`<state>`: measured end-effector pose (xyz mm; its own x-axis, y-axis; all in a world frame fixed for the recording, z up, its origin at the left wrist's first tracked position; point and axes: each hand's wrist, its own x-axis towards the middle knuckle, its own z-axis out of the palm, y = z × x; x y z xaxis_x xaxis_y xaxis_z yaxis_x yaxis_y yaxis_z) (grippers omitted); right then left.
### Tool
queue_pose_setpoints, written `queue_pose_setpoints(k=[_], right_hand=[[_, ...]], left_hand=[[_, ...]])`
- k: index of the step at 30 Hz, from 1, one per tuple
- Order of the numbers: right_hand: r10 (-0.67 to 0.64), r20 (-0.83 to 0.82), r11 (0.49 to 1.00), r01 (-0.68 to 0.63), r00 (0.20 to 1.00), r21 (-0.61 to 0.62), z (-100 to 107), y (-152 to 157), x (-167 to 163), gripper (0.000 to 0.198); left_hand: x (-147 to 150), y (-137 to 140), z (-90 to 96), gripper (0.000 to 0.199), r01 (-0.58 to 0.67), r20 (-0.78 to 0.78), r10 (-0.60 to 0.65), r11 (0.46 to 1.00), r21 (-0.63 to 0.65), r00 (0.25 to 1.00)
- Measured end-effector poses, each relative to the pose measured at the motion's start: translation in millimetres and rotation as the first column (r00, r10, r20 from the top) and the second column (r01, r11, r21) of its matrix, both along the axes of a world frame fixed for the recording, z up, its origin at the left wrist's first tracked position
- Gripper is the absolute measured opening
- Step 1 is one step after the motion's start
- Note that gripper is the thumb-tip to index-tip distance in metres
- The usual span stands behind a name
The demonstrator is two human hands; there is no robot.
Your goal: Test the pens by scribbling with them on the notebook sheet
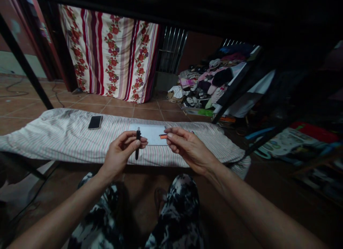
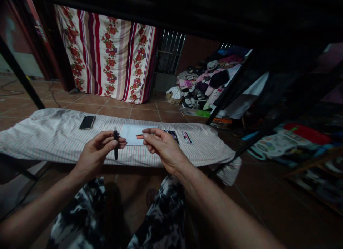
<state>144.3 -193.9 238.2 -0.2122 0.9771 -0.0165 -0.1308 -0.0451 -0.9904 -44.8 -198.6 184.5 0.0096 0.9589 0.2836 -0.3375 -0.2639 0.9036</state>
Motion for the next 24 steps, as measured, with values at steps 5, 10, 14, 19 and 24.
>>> queue_pose_setpoints(k=[5,10,14,19,24], right_hand=[[-0.003,0.011,0.997,0.002,1.0,0.083,13,1,0,0.02],[0.056,-0.038,0.998,-0.055,0.998,0.038,19,1,-1,0.019],[0.077,-0.052,0.997,-0.076,0.996,0.018,17,3,1,0.02],[0.091,-0.056,0.996,-0.09,0.994,0.023,14,5,2,0.018],[0.103,-0.048,0.995,-0.102,0.994,0.015,15,2,1,0.022]], left_hand=[[-7,6,11.2,0.025,0.027,0.024,-0.026,1.0,-0.005,0.999],[0,-2,12.7,0.026,0.055,-0.03,-0.056,0.998,-0.034,0.998],[11,-13,11.7,0.026,0.105,-0.042,-0.108,0.991,-0.077,0.993],[20,-23,11.5,0.027,0.175,-0.022,-0.178,0.981,-0.088,0.984],[28,-26,12.1,0.029,0.209,-0.016,-0.211,0.974,-0.087,0.977]])
